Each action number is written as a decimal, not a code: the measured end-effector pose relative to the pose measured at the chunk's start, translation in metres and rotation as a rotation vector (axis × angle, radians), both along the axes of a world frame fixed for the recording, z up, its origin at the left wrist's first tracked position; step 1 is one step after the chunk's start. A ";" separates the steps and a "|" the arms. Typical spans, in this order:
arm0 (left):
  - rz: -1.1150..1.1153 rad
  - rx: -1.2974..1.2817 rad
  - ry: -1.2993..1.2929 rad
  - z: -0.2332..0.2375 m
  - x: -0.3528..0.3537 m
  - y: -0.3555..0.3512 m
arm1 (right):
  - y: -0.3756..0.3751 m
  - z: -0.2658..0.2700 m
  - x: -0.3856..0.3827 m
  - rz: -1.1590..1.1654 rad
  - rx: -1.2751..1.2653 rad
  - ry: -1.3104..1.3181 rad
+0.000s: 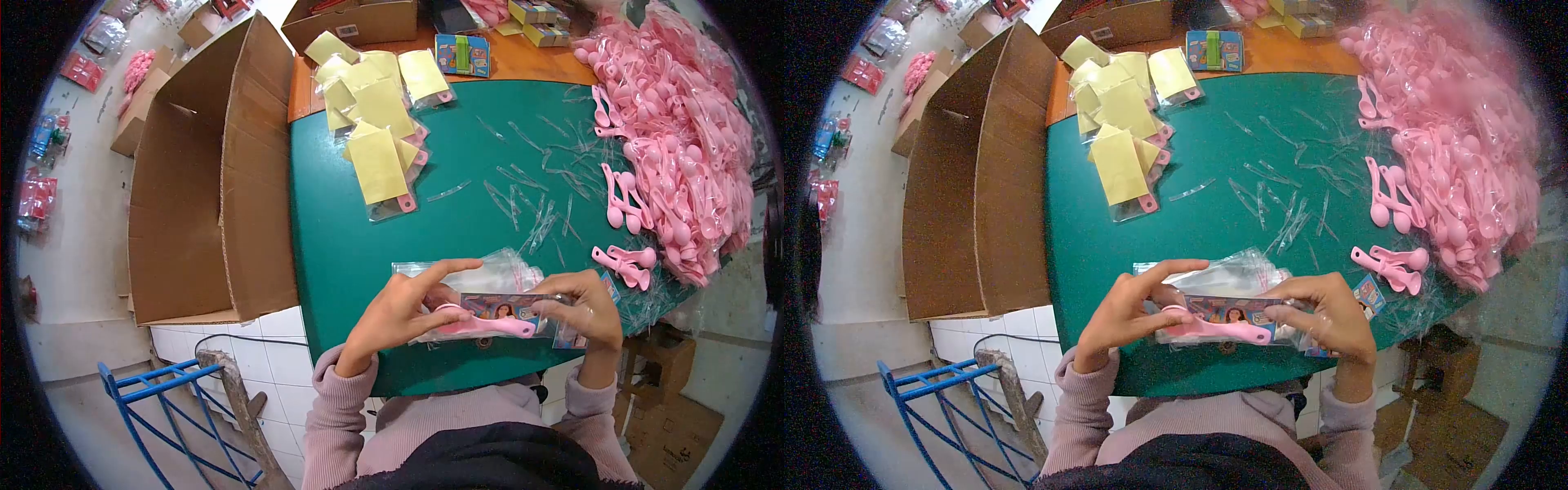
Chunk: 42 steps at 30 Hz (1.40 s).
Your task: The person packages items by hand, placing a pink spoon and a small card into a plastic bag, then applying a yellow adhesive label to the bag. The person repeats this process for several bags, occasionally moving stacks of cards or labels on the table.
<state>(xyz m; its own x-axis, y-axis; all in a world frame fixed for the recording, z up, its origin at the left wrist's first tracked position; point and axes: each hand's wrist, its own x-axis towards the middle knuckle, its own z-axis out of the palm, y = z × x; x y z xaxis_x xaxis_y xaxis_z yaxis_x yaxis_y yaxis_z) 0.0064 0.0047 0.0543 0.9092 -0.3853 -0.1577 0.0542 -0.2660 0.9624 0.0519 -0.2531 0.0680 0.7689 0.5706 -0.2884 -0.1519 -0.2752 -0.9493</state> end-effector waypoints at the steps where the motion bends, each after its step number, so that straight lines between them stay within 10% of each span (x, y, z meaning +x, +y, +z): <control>1: 0.000 -0.001 -0.003 -0.001 0.000 -0.001 | 0.000 0.000 0.000 -0.031 -0.010 0.028; 7: 0.007 -0.015 -0.101 -0.012 -0.005 -0.008 | 0.007 -0.012 -0.005 -0.226 0.067 -0.055; 12: 0.549 0.067 -0.306 -0.035 -0.017 -0.024 | 0.024 -0.006 -0.009 -0.266 -0.103 -0.420; 17: 0.523 -0.671 0.384 -0.029 -0.053 -0.045 | 0.034 -0.003 -0.018 0.280 -0.083 -0.519; 42: 0.457 -0.346 0.380 -0.042 -0.073 -0.047 | 0.049 -0.027 -0.047 0.436 -0.225 -0.921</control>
<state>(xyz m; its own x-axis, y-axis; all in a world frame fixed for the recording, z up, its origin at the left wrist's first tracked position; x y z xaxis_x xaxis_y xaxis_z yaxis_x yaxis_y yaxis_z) -0.0666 -0.0425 0.0124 0.8982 -0.0622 -0.4351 0.4389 0.1827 0.8798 0.0047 -0.2044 0.0413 0.4857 0.8572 0.1712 0.7598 -0.3171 -0.5676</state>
